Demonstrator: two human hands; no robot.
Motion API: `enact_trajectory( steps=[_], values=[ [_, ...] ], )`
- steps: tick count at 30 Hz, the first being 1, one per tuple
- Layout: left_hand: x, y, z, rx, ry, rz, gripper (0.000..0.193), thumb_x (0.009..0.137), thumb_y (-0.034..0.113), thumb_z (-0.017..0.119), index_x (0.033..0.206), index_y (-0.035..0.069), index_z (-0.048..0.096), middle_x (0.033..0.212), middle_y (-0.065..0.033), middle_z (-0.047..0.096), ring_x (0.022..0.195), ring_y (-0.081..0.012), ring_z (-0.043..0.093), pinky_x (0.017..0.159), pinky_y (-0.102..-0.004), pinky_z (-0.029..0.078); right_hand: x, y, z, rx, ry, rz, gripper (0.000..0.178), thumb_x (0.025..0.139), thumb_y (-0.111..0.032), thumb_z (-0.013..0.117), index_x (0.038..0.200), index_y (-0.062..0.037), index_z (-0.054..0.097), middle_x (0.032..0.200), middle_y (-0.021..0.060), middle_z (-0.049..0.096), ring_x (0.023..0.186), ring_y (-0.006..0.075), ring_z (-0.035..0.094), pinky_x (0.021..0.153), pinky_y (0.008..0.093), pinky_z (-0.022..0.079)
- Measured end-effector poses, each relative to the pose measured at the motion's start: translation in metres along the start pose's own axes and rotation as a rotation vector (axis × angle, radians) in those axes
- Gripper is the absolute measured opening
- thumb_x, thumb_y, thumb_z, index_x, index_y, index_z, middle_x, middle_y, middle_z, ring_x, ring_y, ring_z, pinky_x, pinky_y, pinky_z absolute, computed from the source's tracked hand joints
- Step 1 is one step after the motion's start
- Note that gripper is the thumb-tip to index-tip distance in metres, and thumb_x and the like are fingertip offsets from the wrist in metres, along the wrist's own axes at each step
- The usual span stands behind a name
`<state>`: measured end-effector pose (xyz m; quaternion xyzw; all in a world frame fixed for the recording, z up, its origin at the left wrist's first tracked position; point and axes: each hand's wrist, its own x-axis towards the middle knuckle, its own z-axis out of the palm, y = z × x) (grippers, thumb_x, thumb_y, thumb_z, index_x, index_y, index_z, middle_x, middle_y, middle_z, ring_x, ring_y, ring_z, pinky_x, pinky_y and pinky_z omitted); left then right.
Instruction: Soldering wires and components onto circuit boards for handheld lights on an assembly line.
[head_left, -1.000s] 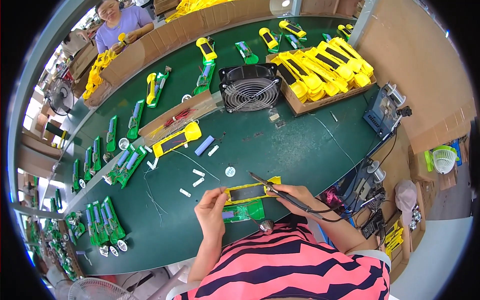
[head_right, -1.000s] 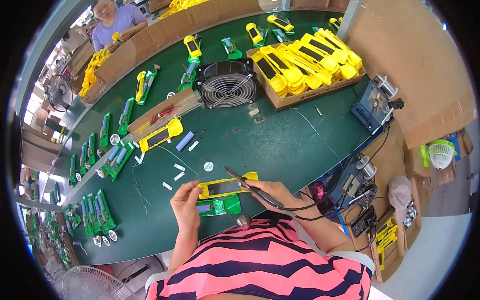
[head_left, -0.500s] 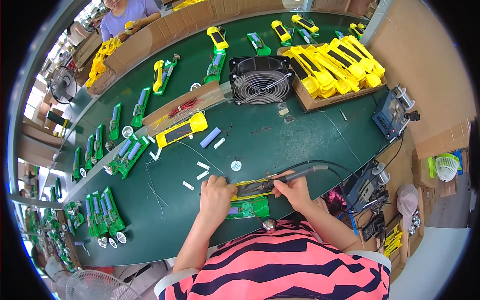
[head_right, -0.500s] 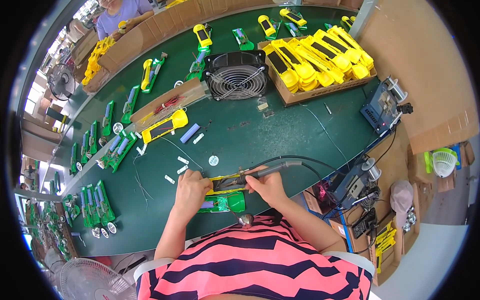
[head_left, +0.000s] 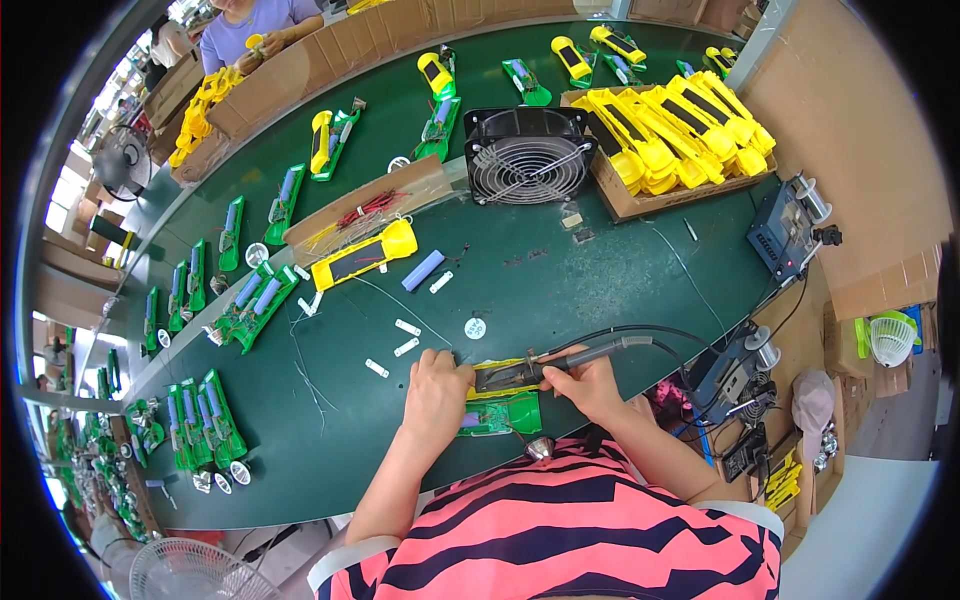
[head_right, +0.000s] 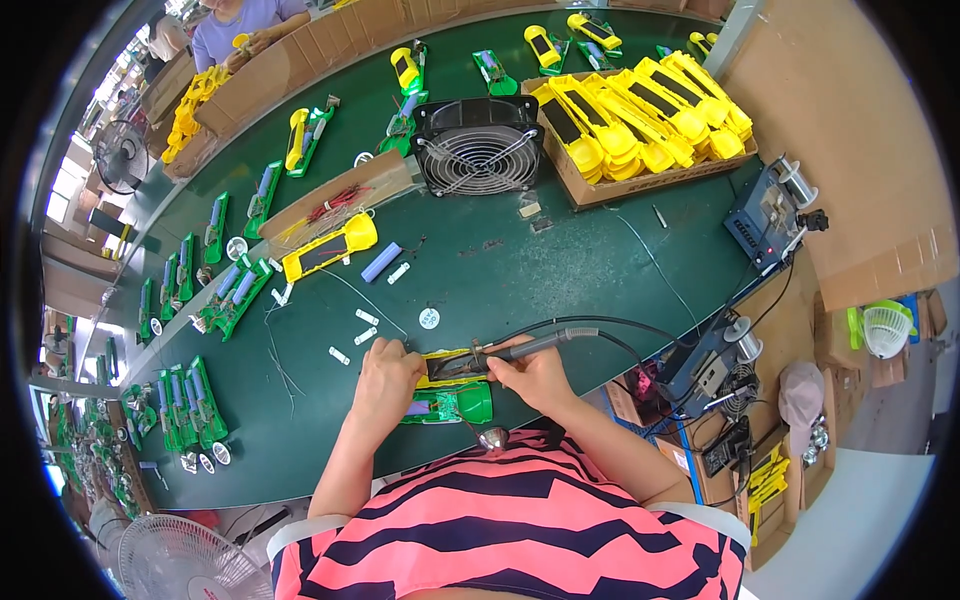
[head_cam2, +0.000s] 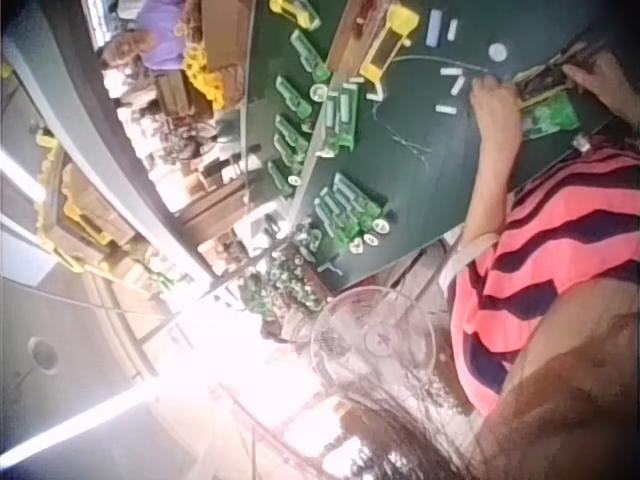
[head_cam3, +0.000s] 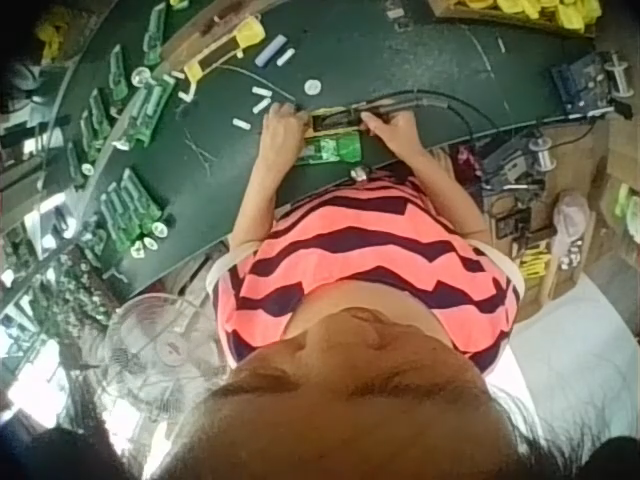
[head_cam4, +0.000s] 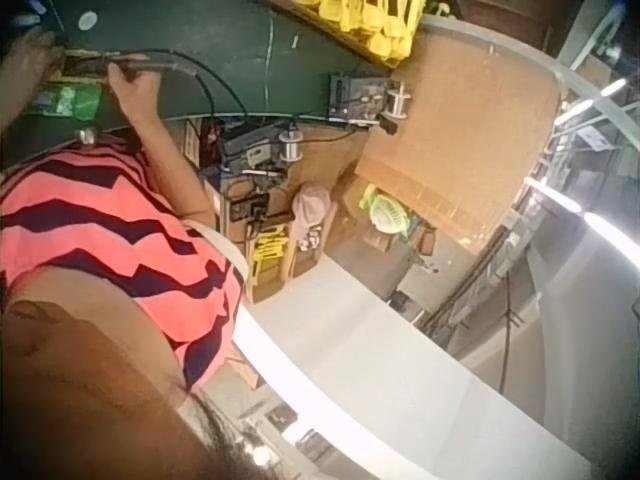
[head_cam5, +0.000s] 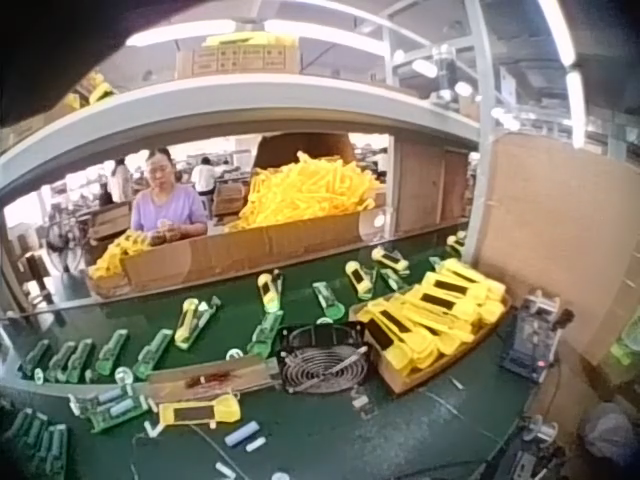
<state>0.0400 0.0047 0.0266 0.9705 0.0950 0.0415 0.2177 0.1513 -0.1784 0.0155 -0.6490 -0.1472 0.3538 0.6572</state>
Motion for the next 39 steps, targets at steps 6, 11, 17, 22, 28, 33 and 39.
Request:
enact_trajectory(
  steps=[6,11,17,22,28,33,39],
  values=[
    [0.000,0.001,0.000,0.012,-0.009,-0.006,0.005,0.068,0.006,0.059,0.071,0.005,0.063,0.070,-0.0106,0.050,0.075,-0.0263,0.047,0.067,-0.0355,0.039,0.001,-0.002,-0.004,0.002,-0.036,0.001,0.014,0.079,-0.002,0.058,0.092,0.0039,0.057,0.080,0.0081,0.060,0.067,0.0105,0.059,0.056,0.0197,0.046],
    [0.001,0.003,-0.002,0.016,-0.030,-0.014,0.010,0.066,0.005,0.053,0.069,0.007,0.063,0.072,-0.0105,0.051,0.078,-0.0256,0.048,0.068,-0.0359,0.038,-0.008,0.001,-0.007,0.124,0.016,-0.059,0.014,0.081,-0.004,0.058,0.092,0.0041,0.057,0.079,0.0084,0.061,0.067,0.0118,0.060,0.056,0.0199,0.046],
    [0.001,0.004,-0.003,0.052,-0.014,-0.024,0.011,0.066,0.007,0.055,0.068,0.008,0.065,0.070,-0.0090,0.051,0.077,-0.0242,0.049,0.067,-0.0350,0.037,-0.027,-0.016,-0.018,-0.640,0.128,-0.577,0.025,0.069,-0.007,0.067,0.093,-0.0046,0.059,0.079,0.0097,0.063,0.071,0.0273,0.062,0.069,0.0341,0.049],
    [0.001,0.004,-0.002,0.071,-0.008,-0.033,0.010,0.065,0.007,0.055,0.067,0.009,0.065,0.070,-0.0078,0.051,0.076,-0.0232,0.049,0.066,-0.0345,0.037,-0.022,-0.015,-0.032,-0.789,0.086,-0.642,0.043,0.066,-0.008,0.069,0.106,-0.0077,0.052,0.094,0.0089,0.061,0.093,0.0277,0.058,0.095,0.0479,0.034],
    [0.002,0.004,-0.003,0.060,0.017,-0.036,0.005,0.066,0.007,0.060,0.068,0.008,0.065,0.067,-0.0072,0.050,0.072,-0.0236,0.049,0.066,-0.0351,0.038,-0.018,-0.017,-0.036,-0.814,-0.029,-0.552,0.051,0.065,-0.010,0.070,0.111,-0.0075,0.047,0.110,0.0115,0.054,0.110,0.0284,0.048,0.099,0.0483,0.028],
    [0.003,0.006,-0.005,0.060,0.009,-0.044,0.005,0.065,0.007,0.061,0.068,0.008,0.065,0.066,-0.0073,0.050,0.073,-0.0235,0.049,0.066,-0.0349,0.038,-0.015,-0.011,-0.038,-0.794,-0.067,-0.499,0.053,0.067,-0.008,0.067,0.116,-0.0082,0.046,0.112,0.0035,0.054,0.112,0.0253,0.045,0.102,0.0485,0.023],
    [0.003,0.005,-0.011,0.029,0.017,-0.056,0.007,0.063,0.006,0.063,0.069,0.008,0.067,0.067,-0.0071,0.050,0.073,-0.0235,0.048,0.068,-0.0340,0.039,-0.014,-0.012,-0.038,-0.762,-0.065,-0.502,0.055,0.067,-0.007,0.067,0.116,-0.0072,0.044,0.111,0.0035,0.056,0.108,0.0239,0.049,0.102,0.0488,0.023]
  ],
)
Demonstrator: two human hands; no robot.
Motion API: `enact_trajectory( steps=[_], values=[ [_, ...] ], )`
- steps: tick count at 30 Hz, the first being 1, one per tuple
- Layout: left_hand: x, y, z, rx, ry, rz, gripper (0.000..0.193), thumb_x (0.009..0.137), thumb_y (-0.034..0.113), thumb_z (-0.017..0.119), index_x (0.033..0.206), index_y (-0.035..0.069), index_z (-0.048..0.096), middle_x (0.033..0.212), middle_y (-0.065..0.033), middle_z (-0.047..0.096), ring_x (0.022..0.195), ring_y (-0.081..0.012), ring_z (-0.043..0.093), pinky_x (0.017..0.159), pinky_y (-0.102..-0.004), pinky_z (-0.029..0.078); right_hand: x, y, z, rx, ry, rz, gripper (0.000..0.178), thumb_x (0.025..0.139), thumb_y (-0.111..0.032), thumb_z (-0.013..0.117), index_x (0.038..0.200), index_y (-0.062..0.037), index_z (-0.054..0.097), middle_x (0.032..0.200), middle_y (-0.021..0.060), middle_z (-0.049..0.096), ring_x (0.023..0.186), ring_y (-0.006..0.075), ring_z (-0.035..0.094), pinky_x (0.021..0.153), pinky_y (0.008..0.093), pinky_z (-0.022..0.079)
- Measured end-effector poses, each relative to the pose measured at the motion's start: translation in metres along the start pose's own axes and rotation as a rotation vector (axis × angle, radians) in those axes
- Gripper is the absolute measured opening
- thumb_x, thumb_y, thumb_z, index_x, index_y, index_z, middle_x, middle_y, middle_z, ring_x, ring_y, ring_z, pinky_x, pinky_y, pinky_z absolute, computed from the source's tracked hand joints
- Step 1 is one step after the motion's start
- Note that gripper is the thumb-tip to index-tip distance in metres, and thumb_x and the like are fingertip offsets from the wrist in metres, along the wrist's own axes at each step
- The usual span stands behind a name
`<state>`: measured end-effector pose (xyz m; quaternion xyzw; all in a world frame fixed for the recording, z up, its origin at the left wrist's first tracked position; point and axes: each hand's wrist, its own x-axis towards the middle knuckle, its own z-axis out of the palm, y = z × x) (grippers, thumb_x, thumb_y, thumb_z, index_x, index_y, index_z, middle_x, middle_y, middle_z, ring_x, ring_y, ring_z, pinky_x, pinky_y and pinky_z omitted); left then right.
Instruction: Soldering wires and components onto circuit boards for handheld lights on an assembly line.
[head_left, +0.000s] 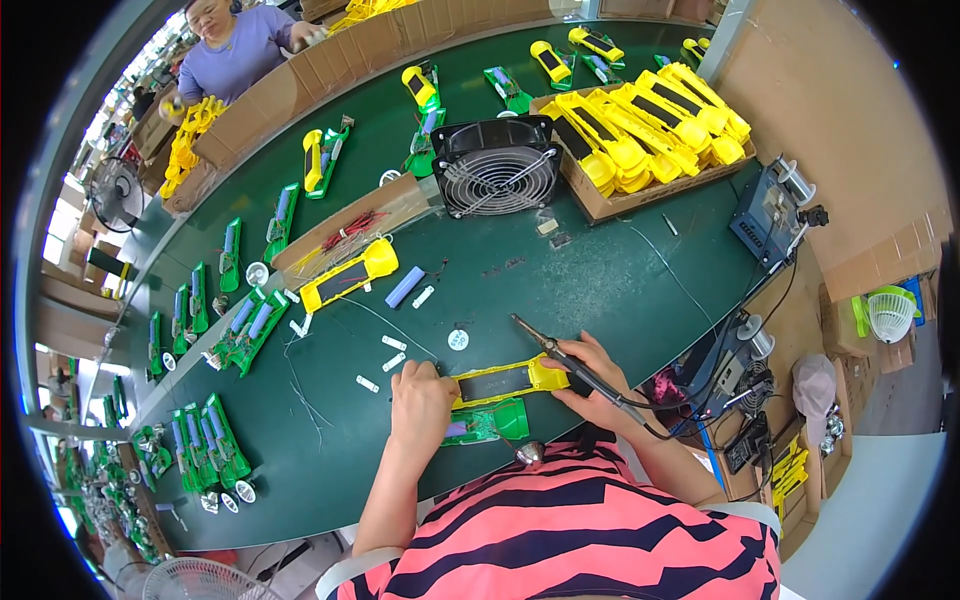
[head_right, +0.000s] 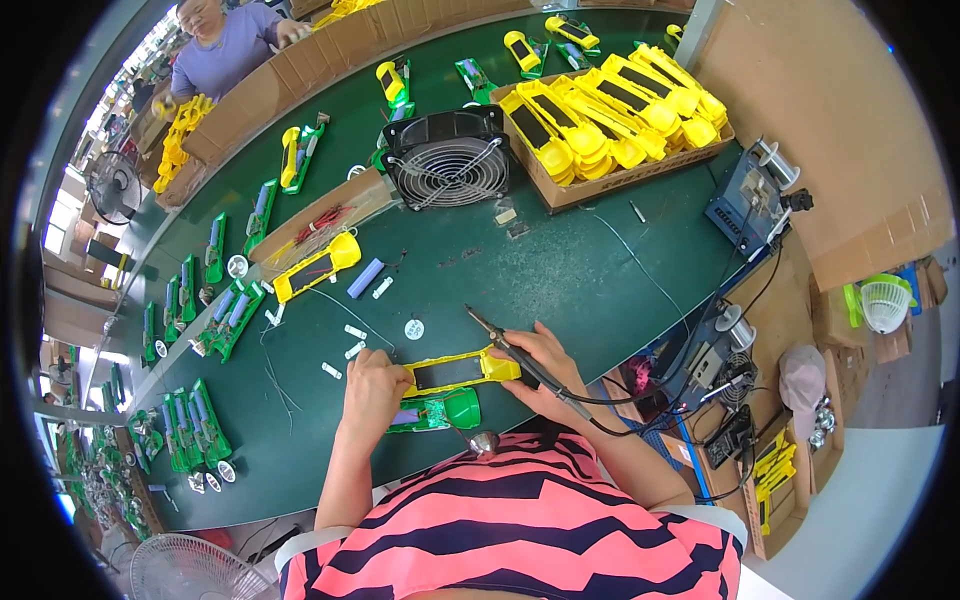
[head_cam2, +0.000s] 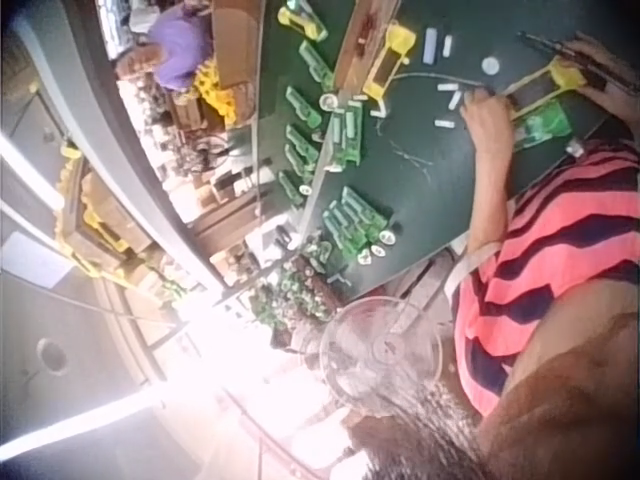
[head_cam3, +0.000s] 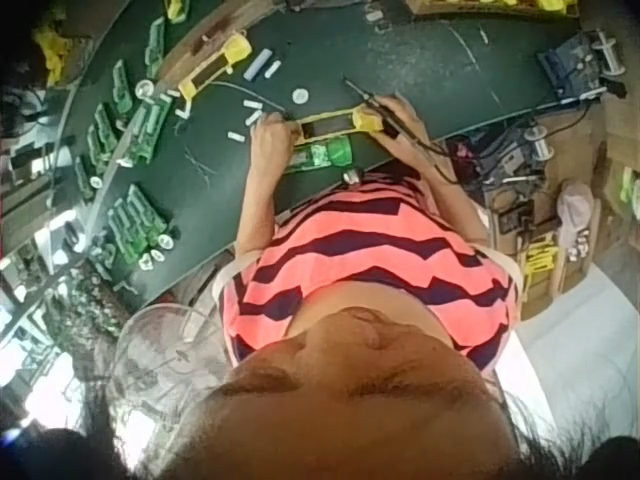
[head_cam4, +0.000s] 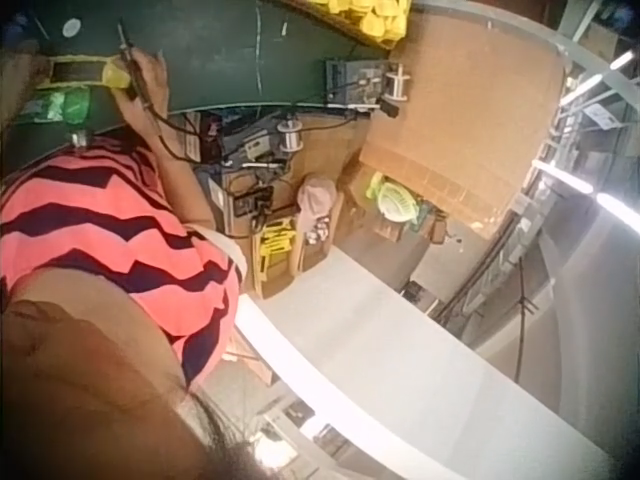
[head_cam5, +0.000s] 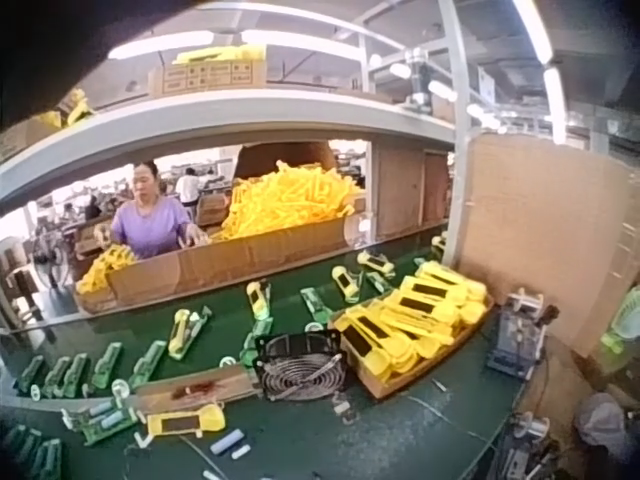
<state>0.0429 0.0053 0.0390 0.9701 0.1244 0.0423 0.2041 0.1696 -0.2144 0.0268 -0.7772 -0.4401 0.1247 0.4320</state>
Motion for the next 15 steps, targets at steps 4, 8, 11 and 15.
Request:
enact_trajectory(
  steps=[4,8,11,15],
  values=[
    [0.011,0.003,-0.023,-0.364,0.137,0.023,0.011,0.063,0.004,0.064,0.073,0.006,0.068,0.072,-0.0065,0.053,0.076,-0.0233,0.048,0.067,-0.0331,0.039,-0.001,0.003,-0.001,-0.020,0.008,0.006,0.057,0.067,-0.007,0.067,0.117,-0.0056,0.040,0.108,0.0034,0.058,0.106,0.0237,0.050,0.102,0.0488,0.024],
    [0.000,0.035,-0.037,-0.329,0.206,0.159,0.019,0.066,0.005,0.063,0.085,0.006,0.066,0.081,-0.0053,0.055,0.079,-0.0233,0.048,0.066,-0.0331,0.040,-0.001,0.002,-0.004,-0.067,-0.032,0.018,0.058,0.066,-0.006,0.067,0.117,-0.0054,0.038,0.108,0.0031,0.059,0.106,0.0239,0.050,0.102,0.0487,0.023],
    [-0.015,0.054,-0.015,-0.025,0.091,0.204,0.030,0.063,0.009,0.065,0.093,0.007,0.063,0.092,-0.0045,0.053,0.085,-0.0232,0.048,0.070,-0.0349,0.038,0.001,-0.001,-0.004,-0.050,-0.051,0.018,0.060,0.066,-0.005,0.067,0.118,-0.0054,0.037,0.108,0.0031,0.059,0.106,0.0243,0.051,0.102,0.0483,0.023],
    [-0.021,0.050,0.016,0.026,0.196,0.253,0.030,0.063,0.012,0.067,0.093,0.006,0.062,0.094,-0.0073,0.053,0.087,-0.0239,0.050,0.072,-0.0361,0.040,0.002,-0.005,-0.002,-0.038,-0.039,0.009,0.059,0.066,-0.004,0.068,0.117,-0.0050,0.037,0.108,0.0030,0.060,0.106,0.0241,0.051,0.102,0.0477,0.024]
  ],
)
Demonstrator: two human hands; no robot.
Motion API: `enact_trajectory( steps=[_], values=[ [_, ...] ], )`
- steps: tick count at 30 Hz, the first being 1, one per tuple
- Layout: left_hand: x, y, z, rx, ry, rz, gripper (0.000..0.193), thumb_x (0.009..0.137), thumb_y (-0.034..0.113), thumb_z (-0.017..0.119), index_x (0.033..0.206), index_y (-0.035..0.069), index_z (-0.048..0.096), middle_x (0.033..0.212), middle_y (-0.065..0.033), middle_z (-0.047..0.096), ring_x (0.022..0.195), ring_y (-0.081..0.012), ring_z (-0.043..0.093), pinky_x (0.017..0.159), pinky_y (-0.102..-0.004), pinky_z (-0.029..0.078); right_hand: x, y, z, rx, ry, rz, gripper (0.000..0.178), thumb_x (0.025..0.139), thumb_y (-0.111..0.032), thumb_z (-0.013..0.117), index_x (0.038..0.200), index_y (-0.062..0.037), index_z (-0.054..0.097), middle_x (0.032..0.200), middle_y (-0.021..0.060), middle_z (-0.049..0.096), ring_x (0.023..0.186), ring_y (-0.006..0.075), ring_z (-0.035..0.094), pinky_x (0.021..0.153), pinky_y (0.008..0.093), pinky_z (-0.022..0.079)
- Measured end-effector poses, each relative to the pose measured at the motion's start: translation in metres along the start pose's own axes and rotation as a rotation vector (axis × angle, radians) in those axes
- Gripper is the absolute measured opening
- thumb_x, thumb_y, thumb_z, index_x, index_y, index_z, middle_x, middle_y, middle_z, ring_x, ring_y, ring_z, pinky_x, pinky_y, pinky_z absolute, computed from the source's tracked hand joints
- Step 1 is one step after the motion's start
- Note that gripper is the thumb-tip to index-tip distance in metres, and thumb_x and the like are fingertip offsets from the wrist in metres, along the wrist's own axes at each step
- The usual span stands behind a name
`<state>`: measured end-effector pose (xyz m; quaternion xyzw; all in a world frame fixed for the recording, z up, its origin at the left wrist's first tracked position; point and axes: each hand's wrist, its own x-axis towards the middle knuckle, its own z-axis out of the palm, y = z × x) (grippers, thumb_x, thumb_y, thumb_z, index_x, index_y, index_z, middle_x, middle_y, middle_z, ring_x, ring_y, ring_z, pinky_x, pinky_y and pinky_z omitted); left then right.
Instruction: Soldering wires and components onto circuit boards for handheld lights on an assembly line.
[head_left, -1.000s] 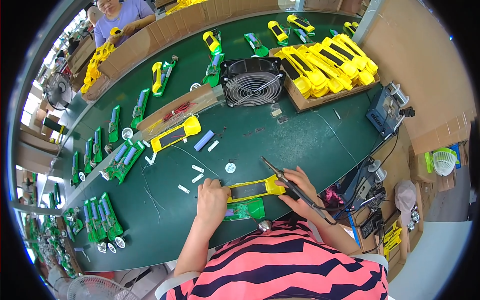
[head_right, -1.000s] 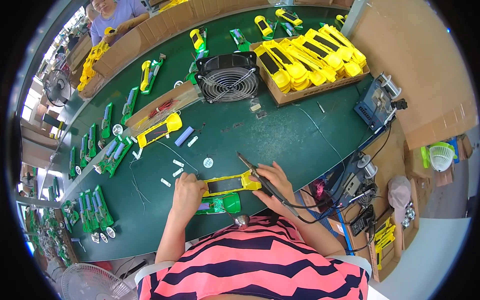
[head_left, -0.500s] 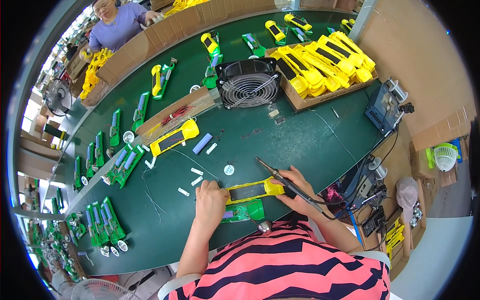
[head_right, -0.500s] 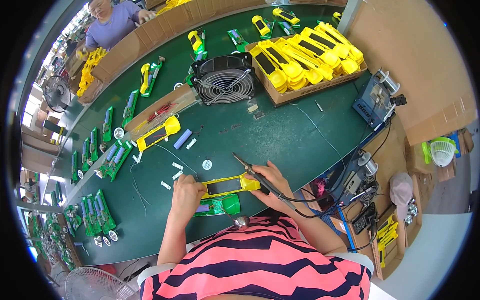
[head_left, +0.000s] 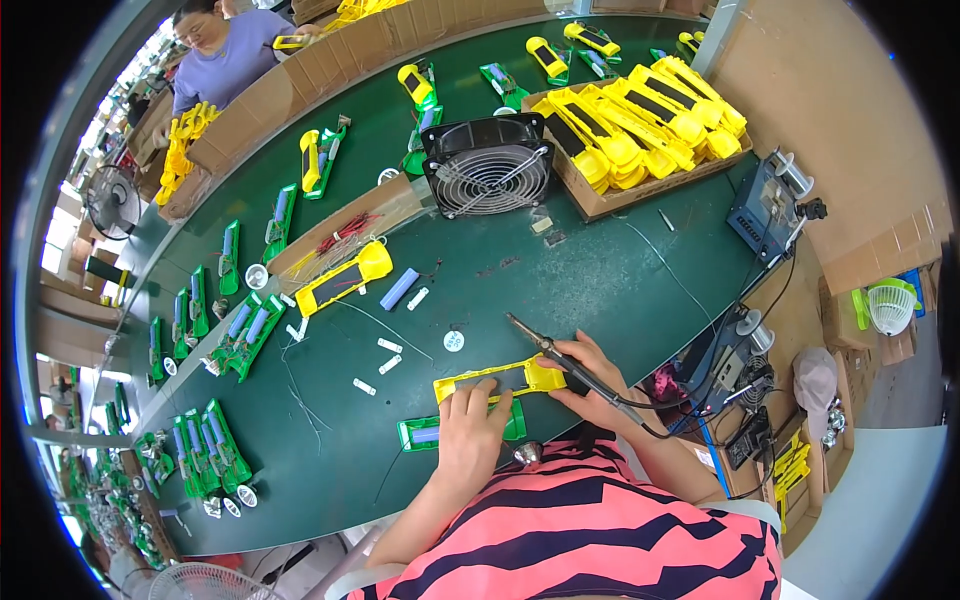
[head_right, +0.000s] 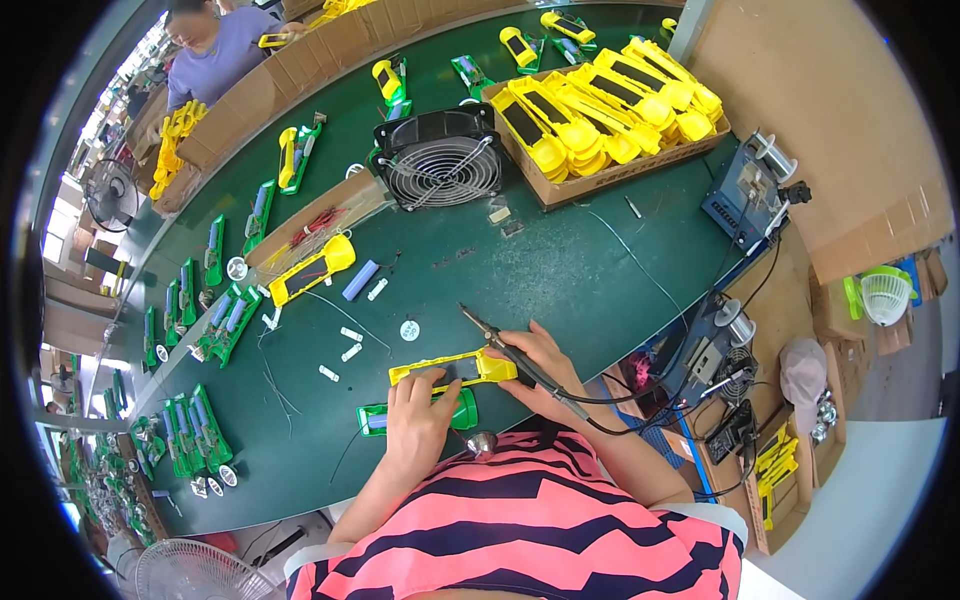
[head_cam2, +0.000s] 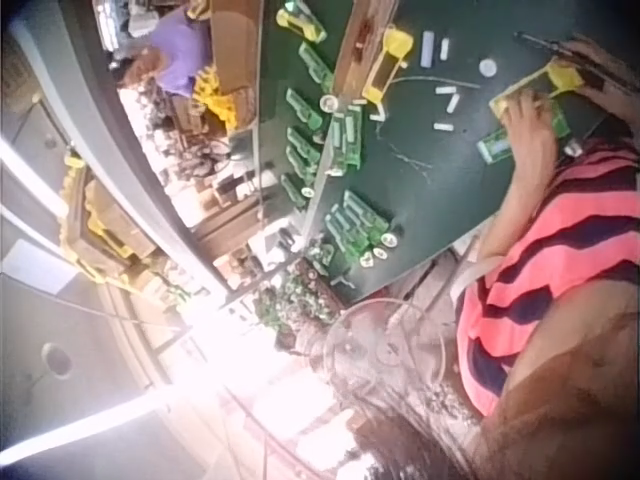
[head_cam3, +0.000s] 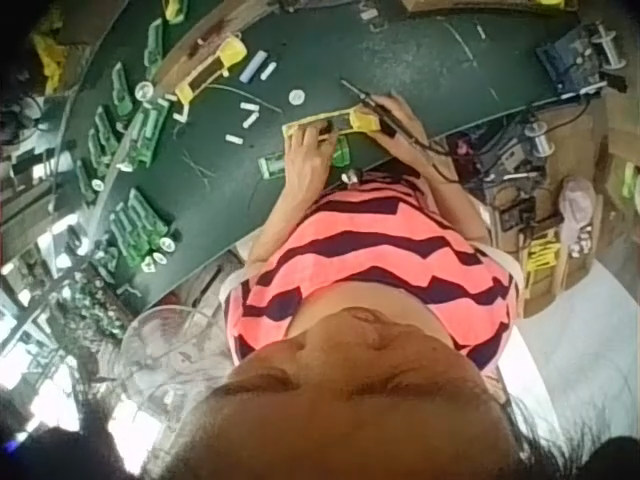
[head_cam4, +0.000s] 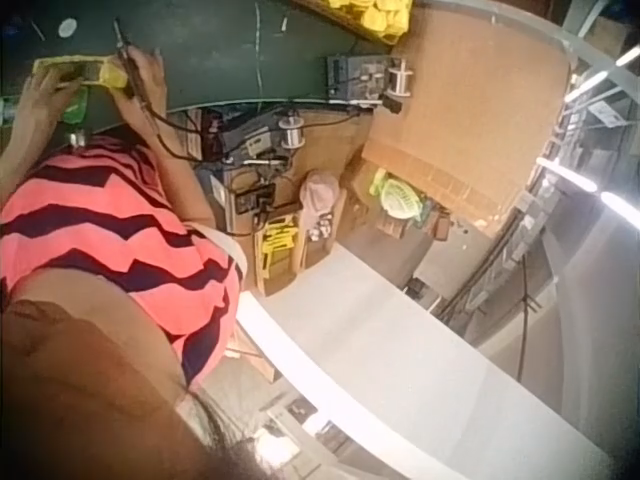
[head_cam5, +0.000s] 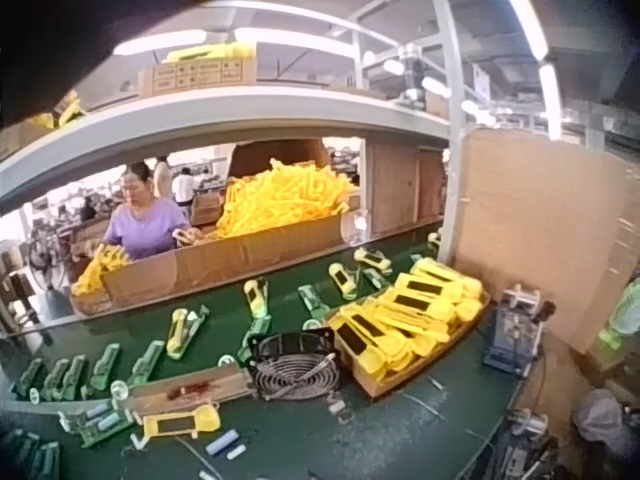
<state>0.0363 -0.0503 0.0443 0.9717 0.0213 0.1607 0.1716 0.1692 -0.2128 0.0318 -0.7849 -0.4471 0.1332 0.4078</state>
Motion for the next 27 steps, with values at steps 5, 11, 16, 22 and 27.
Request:
enact_trajectory(
  steps=[5,11,16,22,27],
  values=[
    [-0.002,-0.024,-0.015,-0.024,0.084,-0.343,0.023,0.066,0.009,0.067,0.087,0.004,0.060,0.087,-0.0111,0.056,0.072,-0.0249,0.055,0.063,-0.0344,0.044,0.001,-0.002,-0.001,0.127,0.060,0.019,0.053,0.064,-0.005,0.069,0.114,-0.0092,0.050,0.110,0.0069,0.053,0.101,0.0264,0.052,0.101,0.0492,0.025],
    [-0.006,-0.049,-0.013,-0.291,-0.113,-0.458,0.015,0.067,0.004,0.064,0.080,0.000,0.059,0.075,-0.0124,0.057,0.056,-0.0228,0.058,0.052,-0.0325,0.044,0.002,-0.002,0.001,-0.040,0.204,-0.154,0.040,0.066,-0.008,0.070,0.103,-0.0086,0.055,0.100,0.0079,0.058,0.091,0.0251,0.057,0.097,0.0486,0.031],
    [-0.001,-0.046,-0.010,-0.222,-0.052,-0.374,0.008,0.068,0.003,0.060,0.076,0.000,0.060,0.070,-0.0121,0.053,0.062,-0.0272,0.055,0.056,-0.0345,0.044,0.008,-0.010,0.005,0.105,0.194,-0.250,0.025,0.071,-0.007,0.067,0.093,-0.0030,0.057,0.084,0.0107,0.062,0.077,0.0242,0.061,0.088,0.0425,0.041],
    [0.002,-0.043,-0.007,-0.218,-0.089,-0.384,0.004,0.069,0.004,0.058,0.072,0.003,0.061,0.070,-0.0120,0.053,0.068,-0.0286,0.055,0.061,-0.0369,0.045,0.004,-0.001,0.032,0.764,0.222,0.228,0.014,0.078,-0.002,0.060,0.092,0.0026,0.057,0.085,0.0087,0.060,0.068,0.0113,0.060,0.059,0.0218,0.048],
    [0.001,-0.045,-0.003,-0.228,-0.102,-0.391,0.003,0.067,0.006,0.059,0.069,0.005,0.061,0.068,-0.0096,0.051,0.068,-0.0264,0.055,0.059,-0.0358,0.045,0.011,-0.003,0.033,0.888,0.166,0.400,0.012,0.078,-0.001,0.059,0.089,0.0036,0.057,0.080,0.0072,0.059,0.065,0.0095,0.058,0.057,0.0200,0.048]
  ],
)
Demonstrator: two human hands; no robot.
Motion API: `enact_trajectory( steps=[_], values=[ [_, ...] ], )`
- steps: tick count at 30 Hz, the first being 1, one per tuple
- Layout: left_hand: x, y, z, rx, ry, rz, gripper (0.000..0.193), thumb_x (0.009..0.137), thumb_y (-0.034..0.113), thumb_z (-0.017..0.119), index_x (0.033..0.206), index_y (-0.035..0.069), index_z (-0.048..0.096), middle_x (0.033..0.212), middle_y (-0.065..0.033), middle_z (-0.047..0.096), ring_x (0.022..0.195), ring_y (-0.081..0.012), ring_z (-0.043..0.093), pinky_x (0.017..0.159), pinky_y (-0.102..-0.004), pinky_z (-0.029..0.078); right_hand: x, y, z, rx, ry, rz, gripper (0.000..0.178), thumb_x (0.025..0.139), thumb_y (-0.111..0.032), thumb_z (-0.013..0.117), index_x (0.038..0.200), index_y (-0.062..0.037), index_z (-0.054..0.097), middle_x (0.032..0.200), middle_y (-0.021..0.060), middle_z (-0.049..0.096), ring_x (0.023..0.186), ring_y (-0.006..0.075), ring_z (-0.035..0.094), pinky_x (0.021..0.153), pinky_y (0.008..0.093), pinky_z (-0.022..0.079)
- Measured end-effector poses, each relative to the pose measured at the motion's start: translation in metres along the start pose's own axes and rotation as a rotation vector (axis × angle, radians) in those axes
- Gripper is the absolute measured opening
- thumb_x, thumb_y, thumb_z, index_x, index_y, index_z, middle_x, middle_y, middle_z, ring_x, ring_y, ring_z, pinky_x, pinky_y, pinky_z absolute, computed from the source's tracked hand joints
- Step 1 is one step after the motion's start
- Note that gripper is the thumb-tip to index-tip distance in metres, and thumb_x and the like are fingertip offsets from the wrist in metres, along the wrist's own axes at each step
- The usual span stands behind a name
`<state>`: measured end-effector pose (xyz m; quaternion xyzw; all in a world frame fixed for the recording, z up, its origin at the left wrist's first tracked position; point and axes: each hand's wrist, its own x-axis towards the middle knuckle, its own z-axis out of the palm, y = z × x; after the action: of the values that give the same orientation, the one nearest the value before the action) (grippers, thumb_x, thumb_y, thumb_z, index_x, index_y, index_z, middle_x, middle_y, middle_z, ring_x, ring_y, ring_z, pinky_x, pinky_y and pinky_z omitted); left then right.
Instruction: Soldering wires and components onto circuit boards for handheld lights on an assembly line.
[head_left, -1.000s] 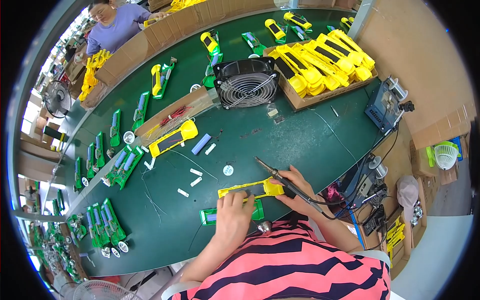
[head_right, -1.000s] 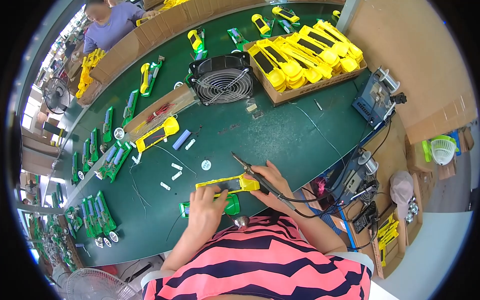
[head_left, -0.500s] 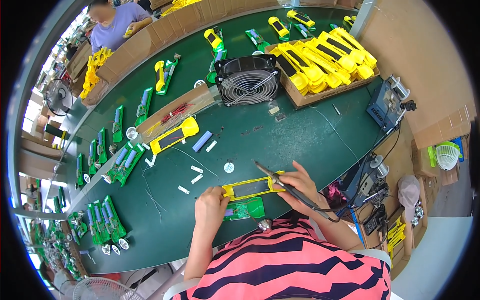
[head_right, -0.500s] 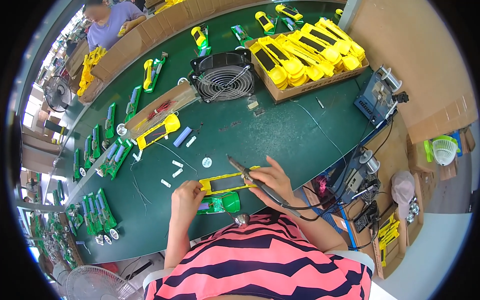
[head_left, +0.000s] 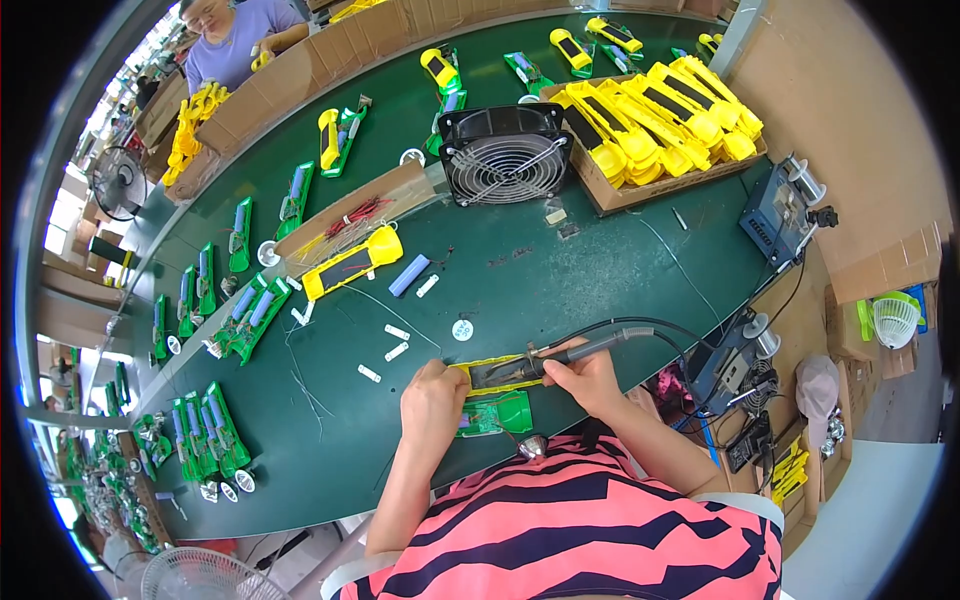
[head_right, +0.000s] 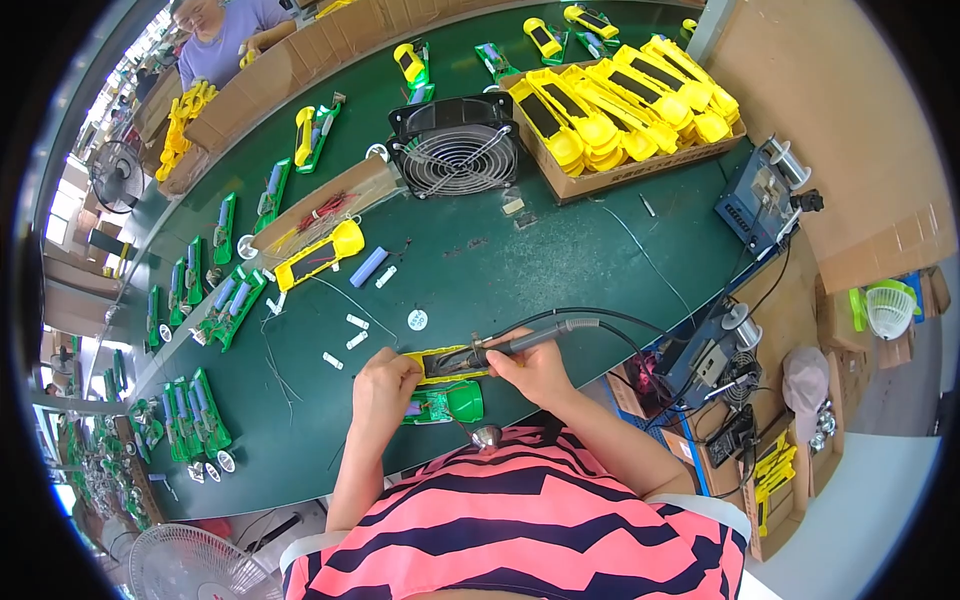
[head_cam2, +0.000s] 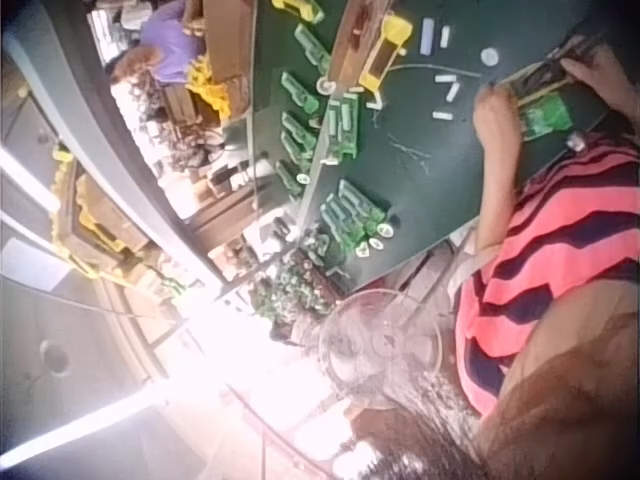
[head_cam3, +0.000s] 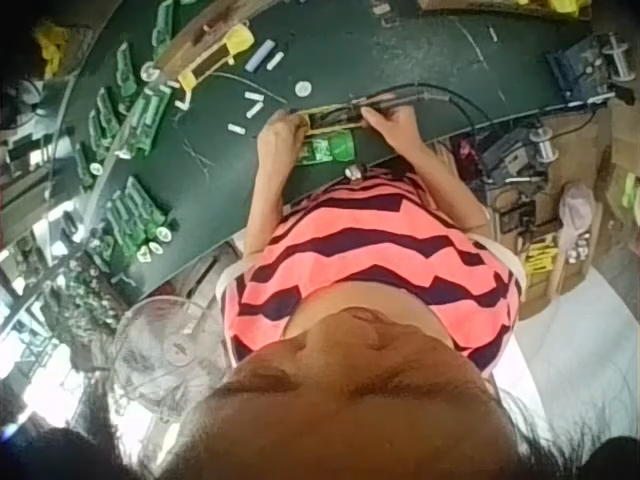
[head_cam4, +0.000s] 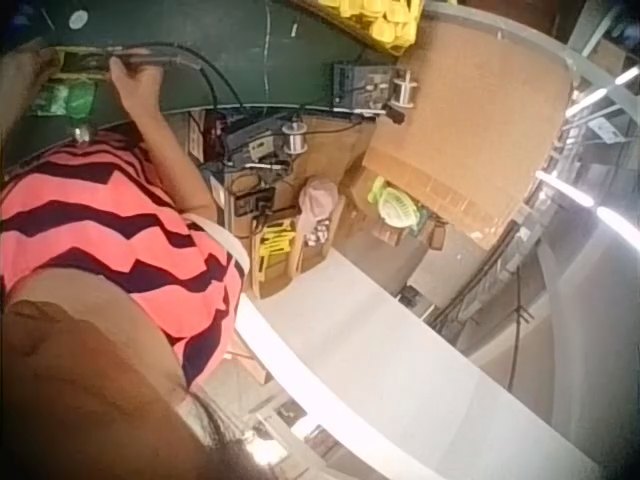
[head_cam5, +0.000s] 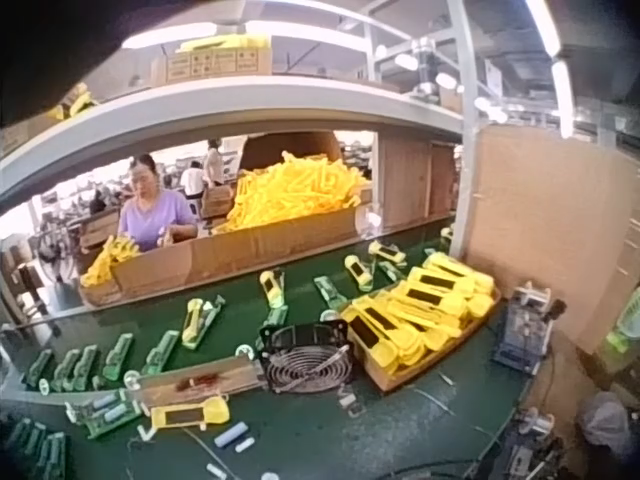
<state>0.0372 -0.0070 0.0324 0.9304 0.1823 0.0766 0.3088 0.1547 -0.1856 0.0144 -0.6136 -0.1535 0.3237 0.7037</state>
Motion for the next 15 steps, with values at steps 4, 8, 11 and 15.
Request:
enact_trajectory(
  steps=[4,8,11,15],
  values=[
    [0.0013,0.0014,-0.0004,0.036,0.010,0.001,0.002,0.067,0.008,0.060,0.065,0.007,0.061,0.068,-0.0086,0.051,0.067,-0.0250,0.055,0.057,-0.0352,0.045,0.0020,-0.0011,0.0008,-0.054,-0.034,0.020,0.012,0.079,-0.002,0.058,0.090,0.0023,0.056,0.082,0.0083,0.060,0.065,0.0110,0.058,0.059,0.0219,0.048],
    [0.0018,0.0011,-0.0009,0.064,0.011,0.014,0.003,0.067,0.008,0.059,0.066,0.008,0.061,0.068,-0.0086,0.051,0.068,-0.0250,0.055,0.056,-0.0352,0.045,0.0023,-0.0041,0.0052,-0.051,-0.021,0.030,0.012,0.078,0.001,0.059,0.089,0.0047,0.057,0.080,0.0073,0.059,0.066,0.0102,0.059,0.057,0.0202,0.049],
    [0.0022,0.0013,-0.0013,0.070,0.001,0.020,0.003,0.068,0.008,0.059,0.066,0.007,0.061,0.069,-0.0087,0.051,0.068,-0.0252,0.055,0.057,-0.0357,0.045,0.0018,-0.0027,0.0052,-0.053,-0.026,0.021,0.013,0.078,0.001,0.059,0.090,0.0049,0.057,0.080,0.0075,0.059,0.066,0.0106,0.059,0.057,0.0203,0.049],
    [0.0025,0.0011,-0.0024,0.071,-0.016,0.028,0.003,0.068,0.007,0.059,0.067,0.005,0.061,0.070,-0.0102,0.051,0.069,-0.0265,0.055,0.058,-0.0366,0.046,0.0010,-0.0023,0.0061,-0.066,-0.026,0.011,0.014,0.077,0.001,0.059,0.091,0.0049,0.057,0.080,0.0078,0.059,0.067,0.0112,0.059,0.058,0.0206,0.049]
  ],
)
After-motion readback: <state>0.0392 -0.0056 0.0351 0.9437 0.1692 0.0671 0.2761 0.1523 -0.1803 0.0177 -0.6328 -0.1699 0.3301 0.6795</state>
